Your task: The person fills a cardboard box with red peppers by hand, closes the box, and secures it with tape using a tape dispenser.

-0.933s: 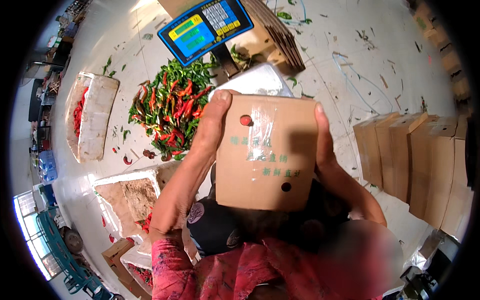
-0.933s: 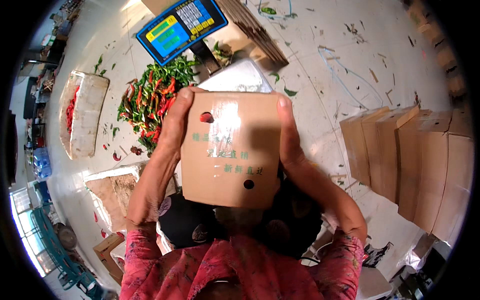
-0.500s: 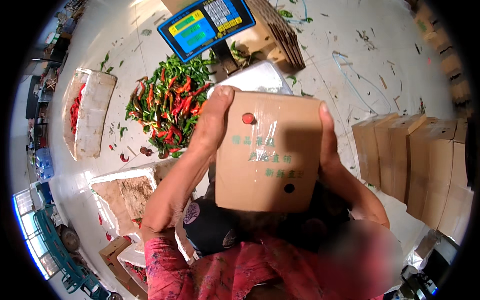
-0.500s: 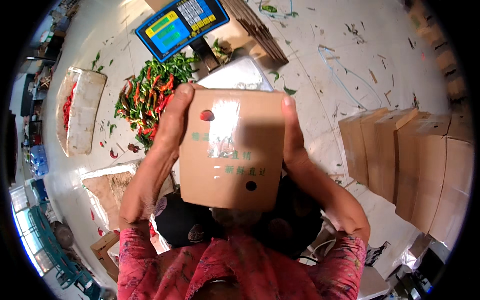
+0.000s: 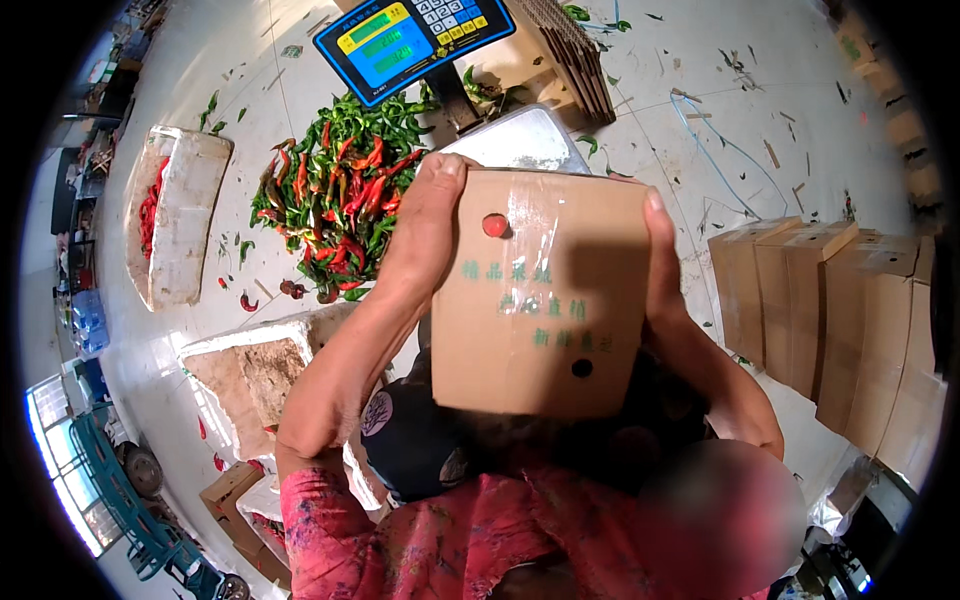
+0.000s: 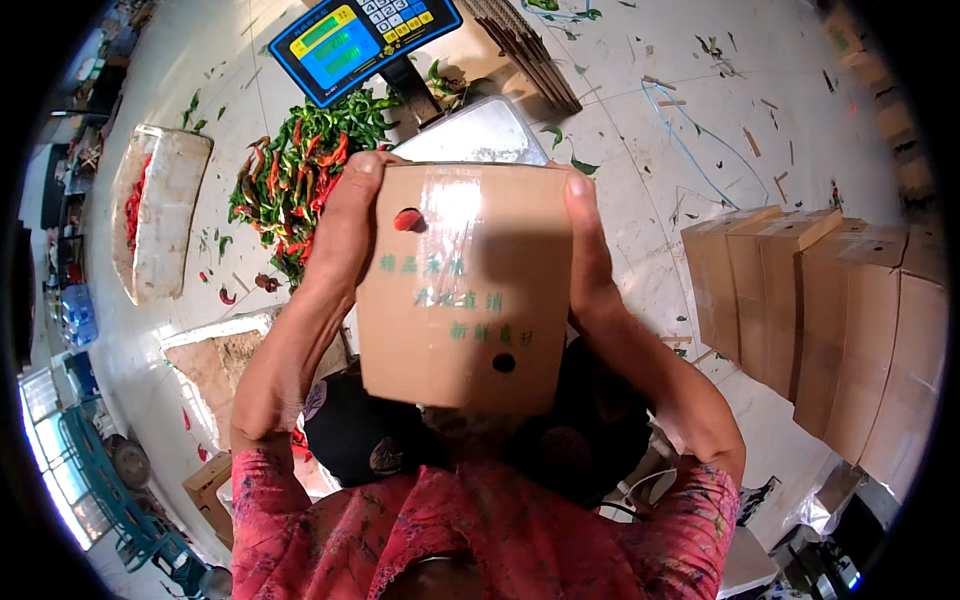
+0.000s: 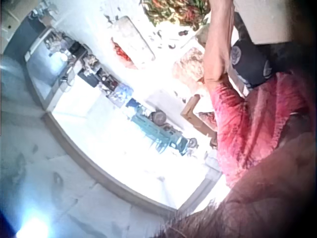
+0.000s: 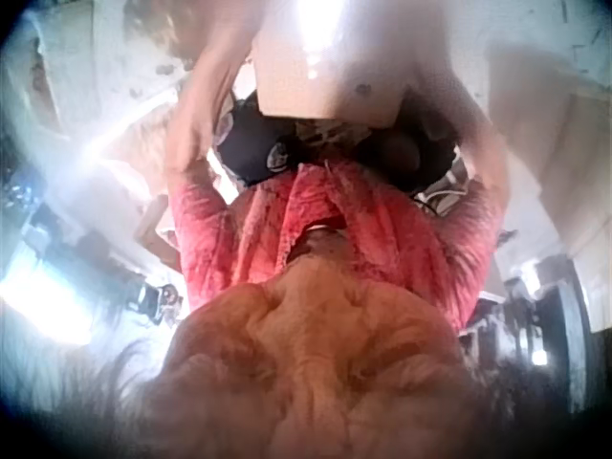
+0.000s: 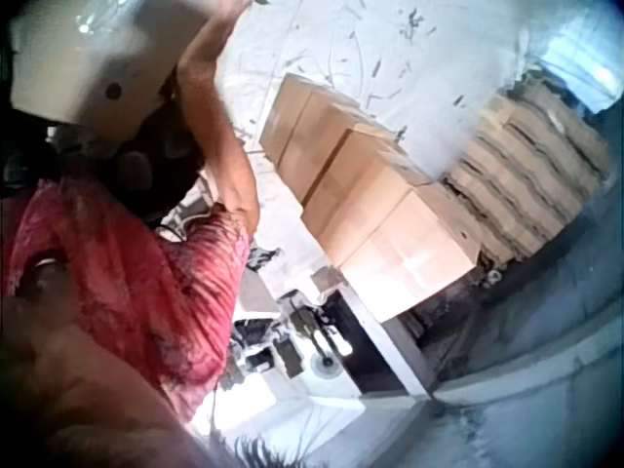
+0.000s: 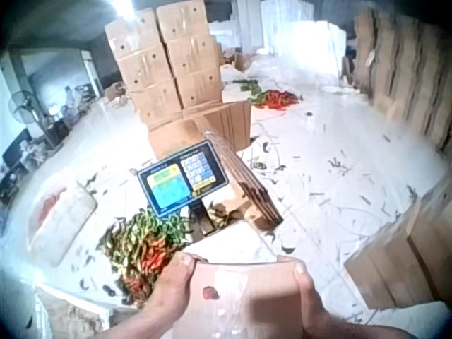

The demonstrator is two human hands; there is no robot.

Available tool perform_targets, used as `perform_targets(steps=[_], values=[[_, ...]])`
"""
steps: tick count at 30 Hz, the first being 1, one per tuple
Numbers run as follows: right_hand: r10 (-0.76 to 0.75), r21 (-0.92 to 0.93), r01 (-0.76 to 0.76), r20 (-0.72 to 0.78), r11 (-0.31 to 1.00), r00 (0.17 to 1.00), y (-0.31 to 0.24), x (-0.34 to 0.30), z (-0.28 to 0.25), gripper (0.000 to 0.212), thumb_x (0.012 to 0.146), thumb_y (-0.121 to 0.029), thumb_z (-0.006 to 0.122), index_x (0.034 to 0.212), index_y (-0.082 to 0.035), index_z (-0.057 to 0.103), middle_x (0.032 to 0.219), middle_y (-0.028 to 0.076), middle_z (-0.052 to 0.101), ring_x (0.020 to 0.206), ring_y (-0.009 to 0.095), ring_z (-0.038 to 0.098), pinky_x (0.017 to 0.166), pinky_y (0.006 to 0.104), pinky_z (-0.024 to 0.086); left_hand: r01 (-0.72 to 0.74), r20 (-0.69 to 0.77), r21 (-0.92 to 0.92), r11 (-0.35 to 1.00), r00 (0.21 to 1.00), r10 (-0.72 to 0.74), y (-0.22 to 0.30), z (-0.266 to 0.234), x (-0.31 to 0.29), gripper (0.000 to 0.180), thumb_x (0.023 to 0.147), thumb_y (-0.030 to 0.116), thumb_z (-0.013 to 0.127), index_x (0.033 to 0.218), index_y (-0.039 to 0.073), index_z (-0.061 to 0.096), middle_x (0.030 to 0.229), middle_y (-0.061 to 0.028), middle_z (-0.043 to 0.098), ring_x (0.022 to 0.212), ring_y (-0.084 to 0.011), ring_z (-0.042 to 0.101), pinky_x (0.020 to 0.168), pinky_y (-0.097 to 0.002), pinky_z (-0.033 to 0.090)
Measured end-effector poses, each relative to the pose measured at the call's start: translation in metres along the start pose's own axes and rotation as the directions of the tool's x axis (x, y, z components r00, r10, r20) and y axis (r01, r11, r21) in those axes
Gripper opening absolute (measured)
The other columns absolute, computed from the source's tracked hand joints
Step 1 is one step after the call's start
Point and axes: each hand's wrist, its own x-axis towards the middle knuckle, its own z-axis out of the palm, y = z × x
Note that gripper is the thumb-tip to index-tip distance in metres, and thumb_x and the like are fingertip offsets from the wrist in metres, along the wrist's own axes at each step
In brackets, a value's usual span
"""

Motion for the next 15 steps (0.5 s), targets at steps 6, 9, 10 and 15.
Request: perform_targets(steps=[6, 9, 10, 15], values=[[0.055, -0.137, -0.042, 0.088, 0.990, 0.995, -0.003, 0.020, -0.008, 0.069, 0.108, -0.055, 0.025, 0.135, -0.001, 0.057, 0.123, 0.014, 0.065, 0.112, 0.023, 0.062, 0.099, 0.0341, 0.049, 0.021, -0.018, 0.062, 0.998, 1.000, -0.020, -0.019, -0.008, 0.031, 0.043, 0.108, 0.047, 0.043, 0.114, 0.006, 0.058, 0.102, -0.0065, 0.058, 0.093, -0.0141, 0.056, 0.084, -0.0315, 0.050], [0.032, -0.064, -0.028, 0.065, 0.998, 0.997, -0.008, 0.011, -0.006, 0.071, 0.107, -0.057, 0.026, 0.136, -0.001, 0.057, 0.123, 0.014, 0.066, 0.109, 0.023, 0.064, 0.096, 0.0356, 0.051, 0.062, -0.058, -0.007, 0.998, 0.996, -0.063, 0.001, 0.004, 0.018, 0.042, 0.108, 0.047, 0.044, 0.112, 0.007, 0.057, 0.097, -0.0061, 0.064, 0.087, -0.0163, 0.063, 0.078, -0.0337, 0.055], [0.074, -0.030, -0.072, 0.051, 0.997, 0.996, -0.008, 0.007, -0.006, 0.071, 0.107, -0.058, 0.026, 0.136, -0.001, 0.057, 0.123, 0.015, 0.066, 0.108, 0.024, 0.064, 0.096, 0.0360, 0.051, 0.104, -0.058, -0.065, 0.992, 0.992, -0.108, 0.003, 0.007, 0.013, 0.042, 0.108, 0.047, 0.044, 0.111, 0.007, 0.057, 0.096, -0.0062, 0.065, 0.085, -0.0169, 0.064, 0.077, -0.0342, 0.056], [0.038, -0.118, -0.029, 0.073, 0.993, 0.997, 0.023, 0.018, -0.027, 0.076, 0.105, -0.062, 0.026, 0.137, 0.000, 0.056, 0.121, 0.015, 0.066, 0.109, 0.024, 0.063, 0.098, 0.0377, 0.051, -0.127, -0.017, 0.398, 0.909, 0.989, 0.146, -0.027, -0.015, 0.017, 0.046, 0.109, 0.048, 0.038, 0.106, 0.004, 0.054, 0.102, -0.0081, 0.057, 0.093, -0.0166, 0.051, 0.088, -0.0325, 0.045]])
